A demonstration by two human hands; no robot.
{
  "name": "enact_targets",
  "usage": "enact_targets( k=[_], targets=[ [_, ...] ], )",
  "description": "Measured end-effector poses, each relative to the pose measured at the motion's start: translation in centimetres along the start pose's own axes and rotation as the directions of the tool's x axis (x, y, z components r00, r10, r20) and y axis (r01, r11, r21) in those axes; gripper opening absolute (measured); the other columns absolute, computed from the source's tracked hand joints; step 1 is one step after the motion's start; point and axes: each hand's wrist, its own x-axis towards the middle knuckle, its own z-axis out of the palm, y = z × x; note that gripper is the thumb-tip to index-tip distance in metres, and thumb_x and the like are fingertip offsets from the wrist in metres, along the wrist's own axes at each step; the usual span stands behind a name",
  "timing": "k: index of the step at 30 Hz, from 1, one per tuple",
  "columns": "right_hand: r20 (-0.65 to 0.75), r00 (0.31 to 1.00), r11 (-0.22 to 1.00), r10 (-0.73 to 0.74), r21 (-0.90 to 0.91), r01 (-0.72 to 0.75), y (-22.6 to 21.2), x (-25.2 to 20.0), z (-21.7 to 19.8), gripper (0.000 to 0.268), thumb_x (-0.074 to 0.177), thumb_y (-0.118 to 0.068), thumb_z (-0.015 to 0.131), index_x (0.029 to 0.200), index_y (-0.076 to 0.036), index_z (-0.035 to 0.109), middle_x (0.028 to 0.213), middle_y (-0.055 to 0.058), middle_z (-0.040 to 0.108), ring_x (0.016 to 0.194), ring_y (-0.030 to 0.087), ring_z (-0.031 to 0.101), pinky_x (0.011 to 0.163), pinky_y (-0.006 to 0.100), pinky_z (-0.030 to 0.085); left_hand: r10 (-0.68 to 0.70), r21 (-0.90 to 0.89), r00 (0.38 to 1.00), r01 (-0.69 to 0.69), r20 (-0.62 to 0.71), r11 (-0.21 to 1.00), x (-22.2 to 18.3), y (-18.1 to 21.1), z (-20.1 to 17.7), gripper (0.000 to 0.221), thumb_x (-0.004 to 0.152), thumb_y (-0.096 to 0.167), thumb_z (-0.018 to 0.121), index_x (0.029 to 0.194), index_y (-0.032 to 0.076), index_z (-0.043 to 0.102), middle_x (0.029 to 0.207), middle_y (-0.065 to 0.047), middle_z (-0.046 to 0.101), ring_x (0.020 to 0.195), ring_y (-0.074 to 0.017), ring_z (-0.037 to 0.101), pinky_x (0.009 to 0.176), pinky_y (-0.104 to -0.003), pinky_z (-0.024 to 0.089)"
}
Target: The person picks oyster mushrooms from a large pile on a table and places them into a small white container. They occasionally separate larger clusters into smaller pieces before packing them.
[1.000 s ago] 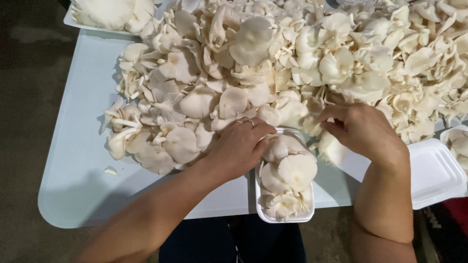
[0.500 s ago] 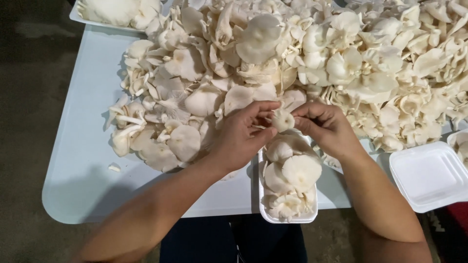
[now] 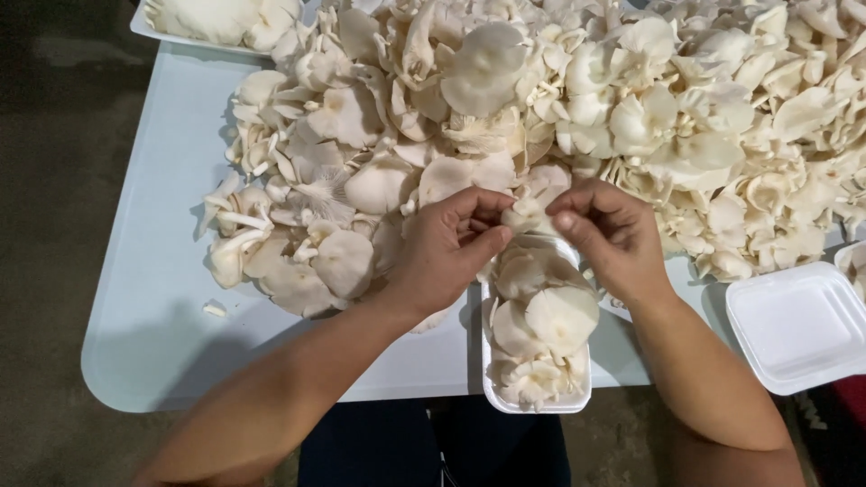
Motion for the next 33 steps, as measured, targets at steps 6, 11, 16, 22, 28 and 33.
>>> enact_targets(
  k=[6,11,16,22,28,33],
  targets=[
    [0.015,1.000,1.000,-0.002,-0.029,0.002,0.8,-0.1,0.8,0.007,0.090,-0.001,0.078,0.091,0.004,0.073,0.065,0.009,0.060,0.060,0.012,0.053,0.059,0.026,0.046,-0.010,0.002,0.999,0.010,0.050,1.000,-0.3,0.4,0.6,0.024,0.095,0.005,0.070,0.119,0.000,0.071,0.098,-0.011,0.072,0.088,-0.0113,0.067,0.076,-0.030,0.063],
    [0.043,0.999,0.999,-0.017,-0.027,0.018,1.4,-0.3,0.4,0.004,0.090,0.000,0.074,0.092,0.004,0.073,0.068,0.010,0.061,0.062,0.012,0.054,0.061,0.026,0.047,-0.021,0.007,0.998,0.020,0.053,1.000,-0.4,0.4,0.7,0.023,0.097,0.006,0.067,0.119,0.000,0.071,0.097,-0.010,0.072,0.088,-0.0095,0.066,0.076,-0.029,0.062],
    [0.059,0.998,1.000,-0.030,0.003,0.030,0.5,0.2,-0.4,0.012,0.091,0.002,0.066,0.101,0.005,0.071,0.077,0.010,0.063,0.069,0.014,0.056,0.064,0.028,0.048,-0.015,-0.024,0.999,0.016,0.049,1.000,-0.1,-0.1,0.3,0.023,0.099,0.011,0.067,0.119,0.000,0.070,0.094,-0.010,0.072,0.086,-0.0097,0.068,0.073,-0.027,0.062],
    [0.076,0.988,0.991,-0.136,0.002,0.136,0.6,-0.3,-0.1,0.014,0.086,0.001,0.077,0.097,0.006,0.071,0.078,0.014,0.064,0.067,0.016,0.058,0.064,0.028,0.049,0.012,0.027,0.995,-0.014,0.096,1.000,-0.4,0.2,0.7,0.024,0.101,0.011,0.063,0.121,0.001,0.070,0.093,-0.007,0.071,0.086,-0.0088,0.067,0.074,-0.026,0.061],
    [0.076,0.978,0.978,-0.196,0.087,0.190,3.4,-0.3,-2.0,0.021,0.088,-0.007,0.077,0.101,0.007,0.068,0.084,0.015,0.068,0.070,0.017,0.063,0.065,0.030,0.052,0.023,0.044,0.992,-0.028,0.120,0.999,-1.0,1.1,0.9,0.024,0.099,0.014,0.069,0.122,0.009,0.070,0.100,0.001,0.072,0.088,-0.0008,0.064,0.075,-0.017,0.055],
    [-0.108,0.969,0.975,-0.221,0.004,0.223,2.0,0.7,-3.2,0.028,0.102,-0.012,0.068,0.114,0.014,0.061,0.081,0.016,0.063,0.067,0.014,0.057,0.066,0.025,0.047,0.071,0.056,0.951,-0.092,0.301,0.994,-2.8,2.3,2.3,0.031,0.095,0.007,0.069,0.126,0.011,0.070,0.111,-0.014,0.074,0.093,-0.0172,0.069,0.076,-0.027,0.056]
  ],
)
